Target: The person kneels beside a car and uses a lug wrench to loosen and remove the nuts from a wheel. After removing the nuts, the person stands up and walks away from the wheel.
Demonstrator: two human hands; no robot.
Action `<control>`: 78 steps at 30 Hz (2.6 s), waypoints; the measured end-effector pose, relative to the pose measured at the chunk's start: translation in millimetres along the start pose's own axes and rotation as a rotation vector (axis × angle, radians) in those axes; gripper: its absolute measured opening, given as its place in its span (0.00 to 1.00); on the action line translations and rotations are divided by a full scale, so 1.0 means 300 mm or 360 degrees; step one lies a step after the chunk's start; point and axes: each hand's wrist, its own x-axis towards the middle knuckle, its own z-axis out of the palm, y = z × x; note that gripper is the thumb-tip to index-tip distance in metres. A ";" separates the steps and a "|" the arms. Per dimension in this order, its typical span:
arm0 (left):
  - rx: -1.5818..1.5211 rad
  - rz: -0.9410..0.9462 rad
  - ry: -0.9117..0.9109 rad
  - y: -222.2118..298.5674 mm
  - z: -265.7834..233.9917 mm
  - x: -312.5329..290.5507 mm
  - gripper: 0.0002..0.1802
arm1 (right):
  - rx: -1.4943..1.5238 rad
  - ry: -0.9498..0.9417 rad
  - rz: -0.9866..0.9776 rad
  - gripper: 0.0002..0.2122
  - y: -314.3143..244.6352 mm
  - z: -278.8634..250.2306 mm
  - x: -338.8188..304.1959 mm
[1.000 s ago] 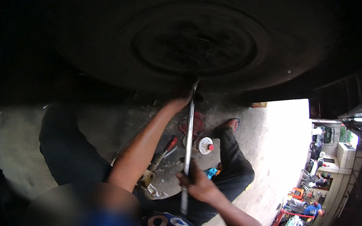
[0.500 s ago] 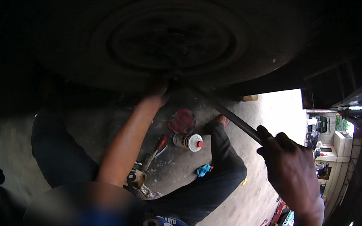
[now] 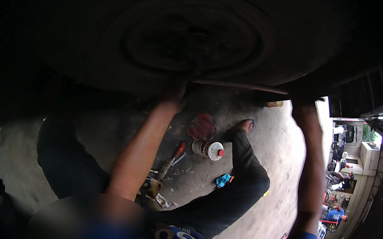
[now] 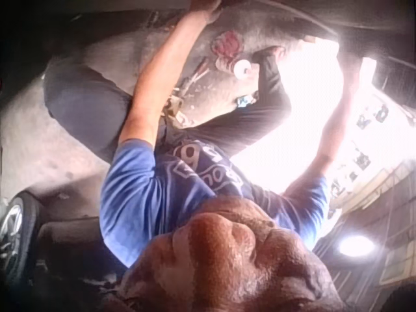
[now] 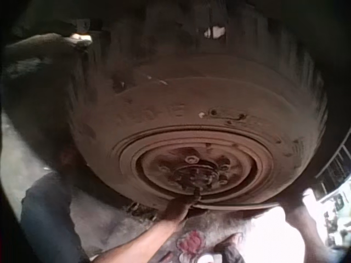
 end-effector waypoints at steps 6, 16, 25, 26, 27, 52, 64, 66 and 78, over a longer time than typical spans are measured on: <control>0.1230 0.0344 -0.0057 0.012 -0.028 -0.036 0.19 | 0.0755 -0.0552 0.0576 0.23 -0.485 1.026 -0.028; 0.1574 0.0605 -0.0178 0.034 -0.047 -0.032 0.15 | 0.2510 -0.0544 0.0718 0.11 -1.501 0.389 -0.032; 0.0629 0.0253 -0.0007 -0.107 -0.052 0.088 0.14 | 0.1699 -0.0982 0.0566 0.39 -0.855 -0.728 -0.137; 0.0687 0.0376 0.0102 -0.111 -0.048 0.102 0.14 | 0.1384 -0.1064 0.0524 0.37 -0.774 -0.819 -0.106; 0.0607 0.0464 0.0079 -0.115 -0.045 0.107 0.16 | 0.1252 -0.1157 0.0577 0.36 -0.709 -0.895 -0.076; 0.0739 0.0198 0.0231 -0.099 0.026 -0.018 0.18 | -0.0433 -0.0179 0.0216 0.10 -0.326 -0.639 0.149; 0.1481 0.0405 -0.0237 0.034 -0.065 -0.042 0.17 | 0.1298 -0.0785 0.0811 0.25 -1.143 0.919 -0.015; 0.1735 0.0533 -0.0244 0.052 -0.082 -0.037 0.16 | 0.1819 -0.0688 0.0734 0.26 -1.427 0.836 0.031; 0.0682 0.0089 0.0033 -0.024 0.008 -0.045 0.16 | 0.2903 -0.1344 0.0958 0.36 -0.994 -0.545 -0.125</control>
